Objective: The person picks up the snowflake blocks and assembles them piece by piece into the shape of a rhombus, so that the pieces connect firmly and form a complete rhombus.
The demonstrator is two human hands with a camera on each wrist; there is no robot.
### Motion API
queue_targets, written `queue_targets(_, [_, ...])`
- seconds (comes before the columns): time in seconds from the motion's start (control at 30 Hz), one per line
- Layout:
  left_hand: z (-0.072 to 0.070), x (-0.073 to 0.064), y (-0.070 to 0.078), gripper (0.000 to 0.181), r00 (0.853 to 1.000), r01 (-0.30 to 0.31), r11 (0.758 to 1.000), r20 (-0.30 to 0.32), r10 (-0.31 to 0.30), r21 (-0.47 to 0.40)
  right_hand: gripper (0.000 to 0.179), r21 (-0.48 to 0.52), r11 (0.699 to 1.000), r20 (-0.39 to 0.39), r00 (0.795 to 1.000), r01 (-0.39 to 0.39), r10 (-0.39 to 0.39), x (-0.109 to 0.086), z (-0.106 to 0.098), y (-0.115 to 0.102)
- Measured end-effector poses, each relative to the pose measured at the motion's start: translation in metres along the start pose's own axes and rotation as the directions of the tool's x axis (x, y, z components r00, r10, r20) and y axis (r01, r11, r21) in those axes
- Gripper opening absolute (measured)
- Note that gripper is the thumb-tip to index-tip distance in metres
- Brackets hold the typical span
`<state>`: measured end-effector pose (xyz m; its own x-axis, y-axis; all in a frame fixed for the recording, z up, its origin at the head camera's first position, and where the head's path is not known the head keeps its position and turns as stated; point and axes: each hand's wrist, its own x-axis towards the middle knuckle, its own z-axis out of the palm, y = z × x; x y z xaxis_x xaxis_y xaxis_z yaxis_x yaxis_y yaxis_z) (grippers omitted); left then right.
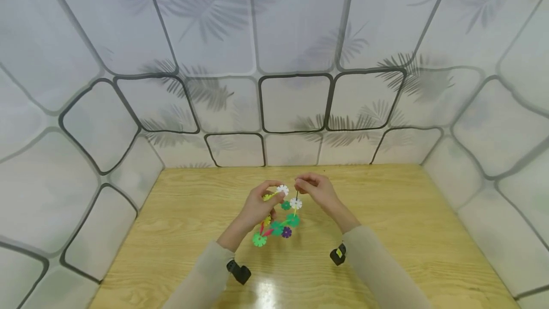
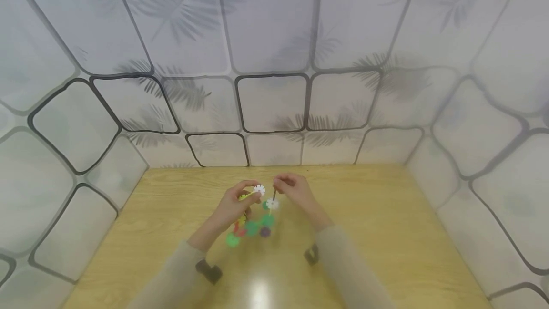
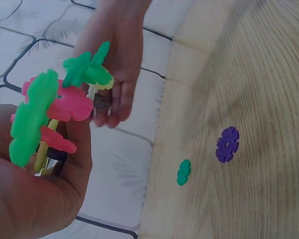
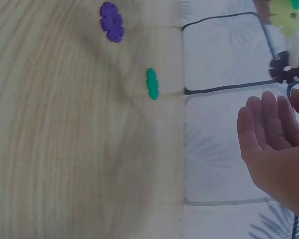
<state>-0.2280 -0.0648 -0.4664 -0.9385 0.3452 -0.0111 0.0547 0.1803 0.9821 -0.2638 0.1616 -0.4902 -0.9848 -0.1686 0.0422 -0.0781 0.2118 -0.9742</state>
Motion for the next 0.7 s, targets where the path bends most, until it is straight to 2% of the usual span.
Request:
queue_targets(0.3, [-0.005, -0.001, 0.001, 0.042, 0.999, 0.005, 1.0, -0.033, -0.005, -0.008, 0.026, -0.063, 0.998, -0.016, 1.0, -0.025, 0.024, 0.007, 0.006, 0.031])
queue_targets(0.47, [-0.008, -0.001, 0.002, 0.042, 0.999, 0.001, 1.0, -0.042, -0.002, -0.011, 0.023, -0.153, 0.988, -0.005, 1.0, -0.016, 0.015, 0.008, 0.013, 0.042])
queue_targets(0.7, [-0.011, 0.0, 0.004, 0.042, 0.998, 0.005, 0.999, -0.065, -0.007, -0.032, 0.022, -0.283, 0.959, 0.026, 1.0, -0.01, 0.018, 0.007, 0.021, 0.059])
